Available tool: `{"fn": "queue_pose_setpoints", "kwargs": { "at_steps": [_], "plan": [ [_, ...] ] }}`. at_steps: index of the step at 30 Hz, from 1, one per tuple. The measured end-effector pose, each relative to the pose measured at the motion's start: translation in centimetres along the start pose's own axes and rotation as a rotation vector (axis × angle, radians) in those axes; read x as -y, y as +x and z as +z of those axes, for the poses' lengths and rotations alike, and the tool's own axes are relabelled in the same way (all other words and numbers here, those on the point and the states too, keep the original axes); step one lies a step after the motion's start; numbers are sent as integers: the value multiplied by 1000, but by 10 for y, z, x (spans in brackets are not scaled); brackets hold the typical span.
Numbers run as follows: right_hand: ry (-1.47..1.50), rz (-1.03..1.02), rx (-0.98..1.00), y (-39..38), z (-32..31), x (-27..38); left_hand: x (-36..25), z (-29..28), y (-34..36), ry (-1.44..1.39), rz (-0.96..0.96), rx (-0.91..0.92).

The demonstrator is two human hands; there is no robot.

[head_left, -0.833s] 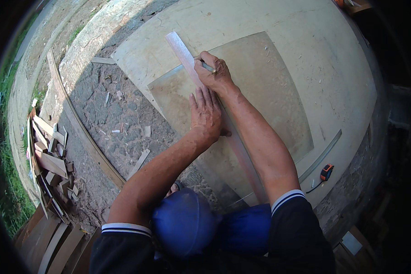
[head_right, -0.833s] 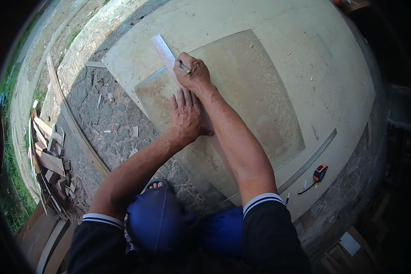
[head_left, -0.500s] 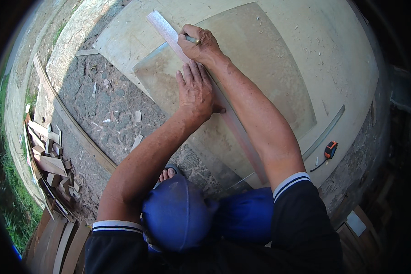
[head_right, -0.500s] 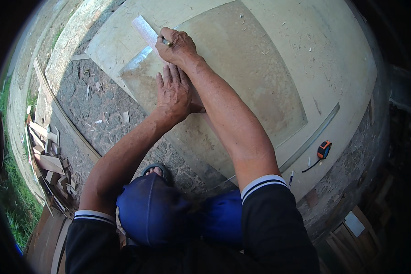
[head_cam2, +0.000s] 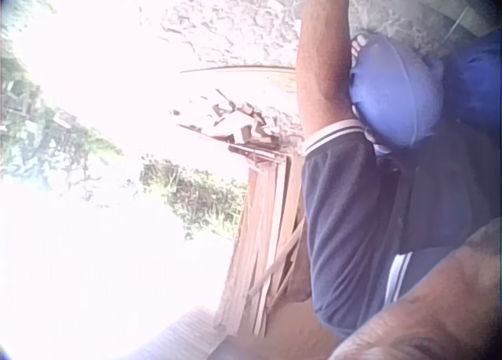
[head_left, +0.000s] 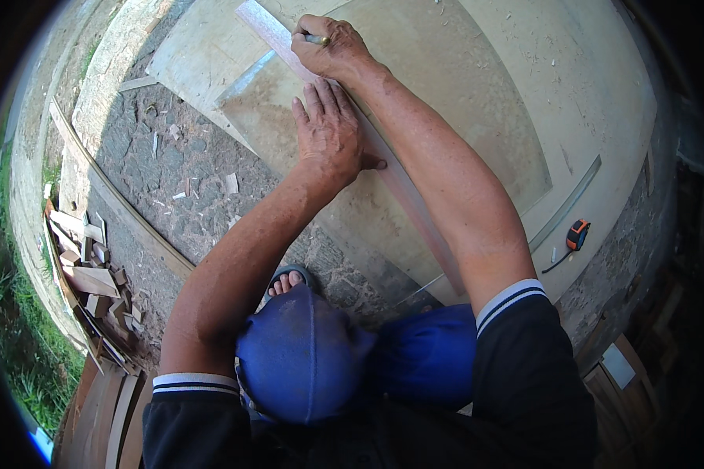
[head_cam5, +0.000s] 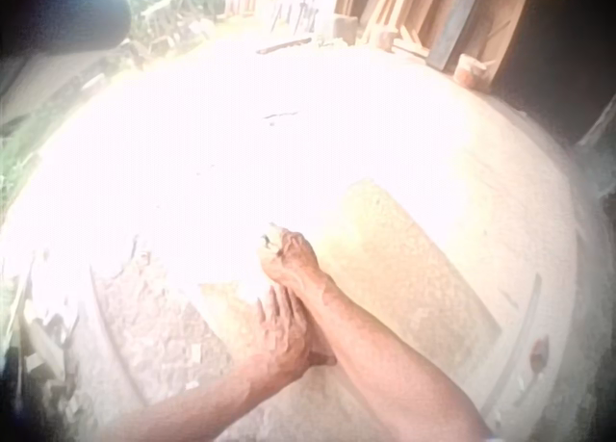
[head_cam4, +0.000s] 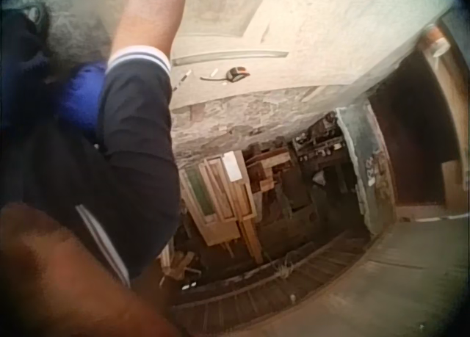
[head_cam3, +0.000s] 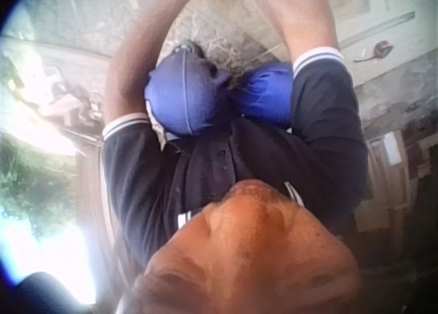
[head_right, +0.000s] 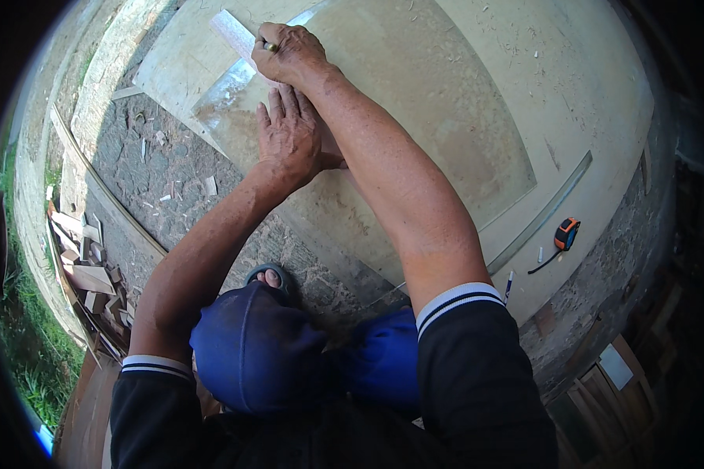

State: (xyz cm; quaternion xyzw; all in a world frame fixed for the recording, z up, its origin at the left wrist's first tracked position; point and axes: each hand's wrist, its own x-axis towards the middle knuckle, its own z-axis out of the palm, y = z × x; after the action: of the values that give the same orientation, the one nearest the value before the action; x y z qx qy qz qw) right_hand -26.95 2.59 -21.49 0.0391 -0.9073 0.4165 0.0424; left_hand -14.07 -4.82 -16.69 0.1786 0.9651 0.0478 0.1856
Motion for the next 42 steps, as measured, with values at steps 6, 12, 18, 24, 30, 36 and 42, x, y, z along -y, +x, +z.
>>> {"fn": "queue_pose_setpoints", "kwargs": {
  "at_steps": [6, 12, 18, 24, 30, 36, 42],
  "plan": [
    [-34, 43, 67, 5, -3, 1, 0, 1, 2, 12, 12, 2],
    [24, 71, 60, -6, -7, -6, 0, 2, 1, -4, 38, -16],
    [29, 20, 86, -54, -34, -6, 4, 6, -2, 25, 41, 4],
    [86, 78, 161, -113, -68, -14, 1, 2, 0, 68, 26, 22],
    [87, 135, 239, -171, -104, -15, -4, -2, 1, 127, 29, 55],
    [40, 237, 357, -237, -141, -19, -2, 3, 3, 185, 59, 5],
    [55, 213, 365, -316, -179, -32, -7, 4, 7, 215, 59, 23]
  ]
}}
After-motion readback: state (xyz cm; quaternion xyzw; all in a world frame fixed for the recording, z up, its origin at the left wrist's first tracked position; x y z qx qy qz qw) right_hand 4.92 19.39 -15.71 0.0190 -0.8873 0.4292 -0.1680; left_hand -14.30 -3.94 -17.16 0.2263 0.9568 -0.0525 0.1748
